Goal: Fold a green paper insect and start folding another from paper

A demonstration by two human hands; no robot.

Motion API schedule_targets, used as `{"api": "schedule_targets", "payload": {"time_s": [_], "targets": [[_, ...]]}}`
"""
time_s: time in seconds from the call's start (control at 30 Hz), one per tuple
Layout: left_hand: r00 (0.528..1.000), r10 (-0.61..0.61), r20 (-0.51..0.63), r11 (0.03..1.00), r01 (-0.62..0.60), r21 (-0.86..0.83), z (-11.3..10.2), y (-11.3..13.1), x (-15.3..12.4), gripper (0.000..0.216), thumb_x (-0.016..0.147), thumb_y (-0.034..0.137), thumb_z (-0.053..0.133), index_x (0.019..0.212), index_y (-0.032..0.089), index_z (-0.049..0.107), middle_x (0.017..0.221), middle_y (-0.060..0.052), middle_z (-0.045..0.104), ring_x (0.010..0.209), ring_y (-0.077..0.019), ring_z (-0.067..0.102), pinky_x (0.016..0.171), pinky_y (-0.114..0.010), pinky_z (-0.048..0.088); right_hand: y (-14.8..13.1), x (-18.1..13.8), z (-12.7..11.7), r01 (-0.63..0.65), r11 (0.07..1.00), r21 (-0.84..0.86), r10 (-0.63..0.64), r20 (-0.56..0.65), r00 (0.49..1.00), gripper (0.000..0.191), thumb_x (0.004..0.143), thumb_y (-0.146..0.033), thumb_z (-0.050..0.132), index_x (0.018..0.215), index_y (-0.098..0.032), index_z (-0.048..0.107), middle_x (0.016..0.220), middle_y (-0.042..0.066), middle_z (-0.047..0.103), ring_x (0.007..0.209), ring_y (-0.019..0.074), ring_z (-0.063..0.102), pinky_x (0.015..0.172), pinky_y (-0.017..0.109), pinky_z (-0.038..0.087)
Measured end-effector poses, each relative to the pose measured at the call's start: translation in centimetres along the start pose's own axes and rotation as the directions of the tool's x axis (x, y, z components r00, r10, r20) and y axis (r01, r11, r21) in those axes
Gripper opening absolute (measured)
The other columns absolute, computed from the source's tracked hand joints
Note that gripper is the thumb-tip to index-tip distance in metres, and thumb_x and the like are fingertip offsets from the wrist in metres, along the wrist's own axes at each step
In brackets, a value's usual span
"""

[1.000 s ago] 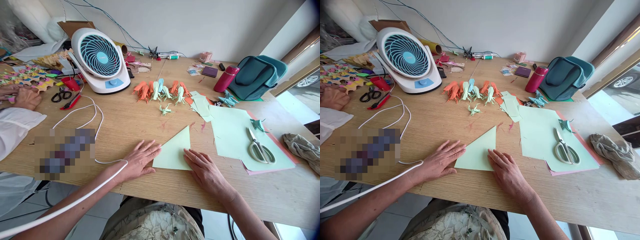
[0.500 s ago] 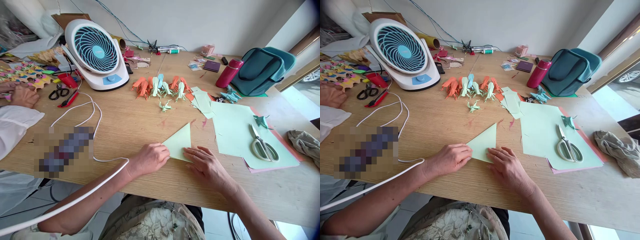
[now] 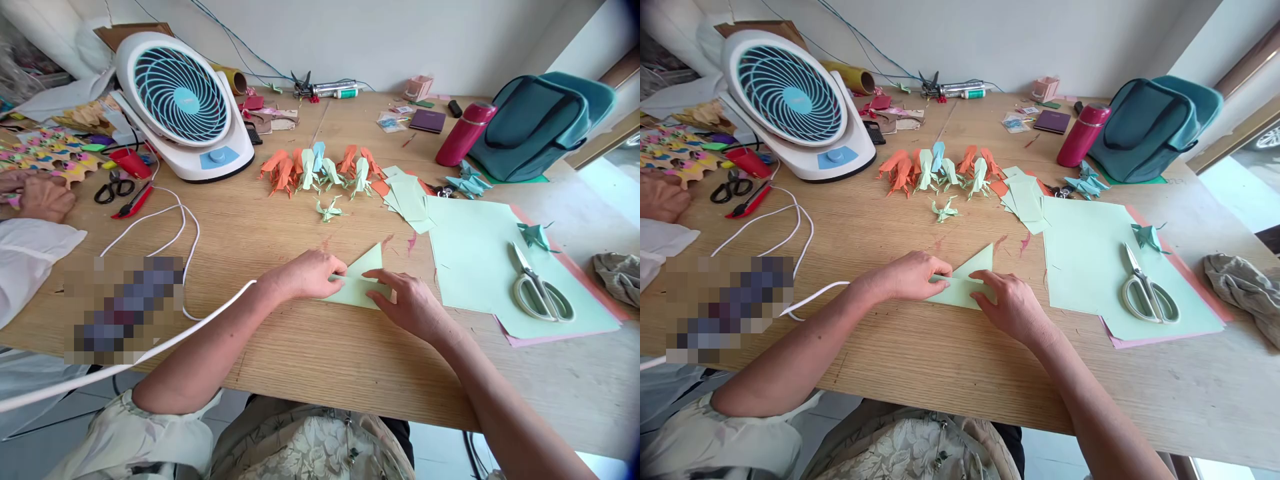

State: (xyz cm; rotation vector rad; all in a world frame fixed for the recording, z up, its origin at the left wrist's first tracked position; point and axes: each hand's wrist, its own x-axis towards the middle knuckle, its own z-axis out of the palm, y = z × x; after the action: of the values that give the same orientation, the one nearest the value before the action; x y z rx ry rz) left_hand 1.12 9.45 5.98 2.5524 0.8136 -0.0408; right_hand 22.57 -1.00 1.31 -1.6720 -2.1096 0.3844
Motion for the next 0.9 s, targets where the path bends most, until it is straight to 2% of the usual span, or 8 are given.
{"api": "schedule_targets", "payload": {"time_s": [0.1, 0.17, 0.37, 0.47, 0.6, 0.77, 0.83, 0.9], "targets": [[1.0, -0.022, -0.019, 1.0, 0.021, -0.01, 0.4, -0.1, 0.1, 0.017, 0.084, 0.024, 0.055, 0.069, 0.02, 0.062, 0.055, 0.003, 0.057, 0.048, -0.0119, 0.042, 0.053, -0.026, 0.026, 0.3, 0.2, 0.4, 0.01, 0.999, 0.035, -0.009, -0.007, 1.0, 0.026, 0.091, -0.024, 0.058, 0.116, -0.024, 0.062, 0.097, 0.004, 0.072, 0.074, 0.019, 0.067, 0.075, 0.034, 0.05], [0.999, -0.041, -0.02, 0.999, 0.041, 0.002, 0.7, -0.1, 0.1, 0.015, 0.084, 0.023, 0.054, 0.072, 0.02, 0.064, 0.057, 0.003, 0.058, 0.05, -0.0125, 0.045, 0.054, -0.026, 0.027, 0.4, 0.4, 0.5, -0.006, 0.997, 0.071, 0.007, -0.009, 1.0, 0.023, 0.091, -0.023, 0.058, 0.114, -0.024, 0.062, 0.101, 0.004, 0.069, 0.068, 0.0158, 0.065, 0.073, 0.032, 0.049], [0.995, -0.063, -0.073, 0.995, 0.068, 0.067, 1.8, -0.3, 0.0, 0.013, 0.084, 0.019, 0.053, 0.081, 0.019, 0.065, 0.085, -0.004, 0.068, 0.075, -0.0192, 0.061, 0.064, -0.028, 0.039, 0.4, 0.7, 1.0, -0.054, 0.994, 0.097, 0.06, -0.066, 0.996, 0.021, 0.09, -0.022, 0.061, 0.111, -0.024, 0.062, 0.1, 0.004, 0.066, 0.063, 0.0134, 0.061, 0.065, 0.029, 0.049], [0.991, -0.097, -0.089, 0.99, 0.106, 0.097, 2.2, -0.4, -0.1, 0.012, 0.083, 0.019, 0.053, 0.082, 0.019, 0.064, 0.084, -0.004, 0.066, 0.074, -0.0194, 0.061, 0.064, -0.029, 0.041, 0.4, 0.7, 1.1, -0.059, 0.993, 0.097, 0.068, -0.092, 0.993, 0.021, 0.09, -0.024, 0.061, 0.111, -0.024, 0.063, 0.1, 0.004, 0.064, 0.06, 0.0121, 0.058, 0.064, 0.029, 0.049], [0.992, -0.082, -0.098, 0.989, 0.093, 0.118, 2.4, -0.3, 0.0, 0.012, 0.084, 0.018, 0.052, 0.083, 0.019, 0.063, 0.088, -0.004, 0.066, 0.078, -0.0201, 0.063, 0.065, -0.03, 0.043, 0.3, 0.4, 1.0, -0.055, 0.985, 0.163, 0.073, -0.105, 0.992, 0.022, 0.09, -0.025, 0.062, 0.111, -0.024, 0.063, 0.104, 0.004, 0.061, 0.055, 0.0096, 0.054, 0.062, 0.029, 0.05], [0.992, -0.075, -0.102, 0.992, 0.085, 0.095, 2.7, -0.2, 0.1, 0.012, 0.084, 0.013, 0.051, 0.091, 0.018, 0.059, 0.097, -0.005, 0.068, 0.089, -0.0217, 0.063, 0.074, -0.032, 0.045, 0.1, 0.3, 1.1, -0.059, 0.974, 0.218, 0.088, -0.126, 0.988, 0.002, 0.09, -0.021, 0.06, 0.09, -0.021, 0.062, 0.104, 0.005, 0.059, 0.054, 0.0086, 0.05, 0.062, 0.03, 0.049], [0.991, -0.076, -0.107, 0.994, 0.083, 0.068, 2.8, -0.1, 0.1, 0.015, 0.084, 0.011, 0.051, 0.096, 0.018, 0.056, 0.098, -0.005, 0.068, 0.09, -0.0214, 0.063, 0.077, -0.032, 0.045, 0.1, 0.1, 1.1, -0.058, 0.975, 0.214, 0.088, -0.136, 0.987, 0.007, 0.092, -0.022, 0.058, 0.085, -0.021, 0.061, 0.104, 0.005, 0.059, 0.054, 0.0086, 0.049, 0.064, 0.031, 0.049], [0.992, -0.068, -0.11, 0.996, 0.075, 0.055, 2.9, 0.0, 0.0, 0.017, 0.084, 0.01, 0.05, 0.098, 0.019, 0.055, 0.099, -0.005, 0.068, 0.09, -0.0212, 0.063, 0.078, -0.033, 0.045, 0.1, -0.1, 1.0, -0.032, 0.986, 0.163, 0.061, -0.177, 0.982, 0.008, 0.093, -0.023, 0.057, 0.087, -0.021, 0.062, 0.105, 0.007, 0.06, 0.064, 0.0132, 0.056, 0.07, 0.034, 0.049]]}}
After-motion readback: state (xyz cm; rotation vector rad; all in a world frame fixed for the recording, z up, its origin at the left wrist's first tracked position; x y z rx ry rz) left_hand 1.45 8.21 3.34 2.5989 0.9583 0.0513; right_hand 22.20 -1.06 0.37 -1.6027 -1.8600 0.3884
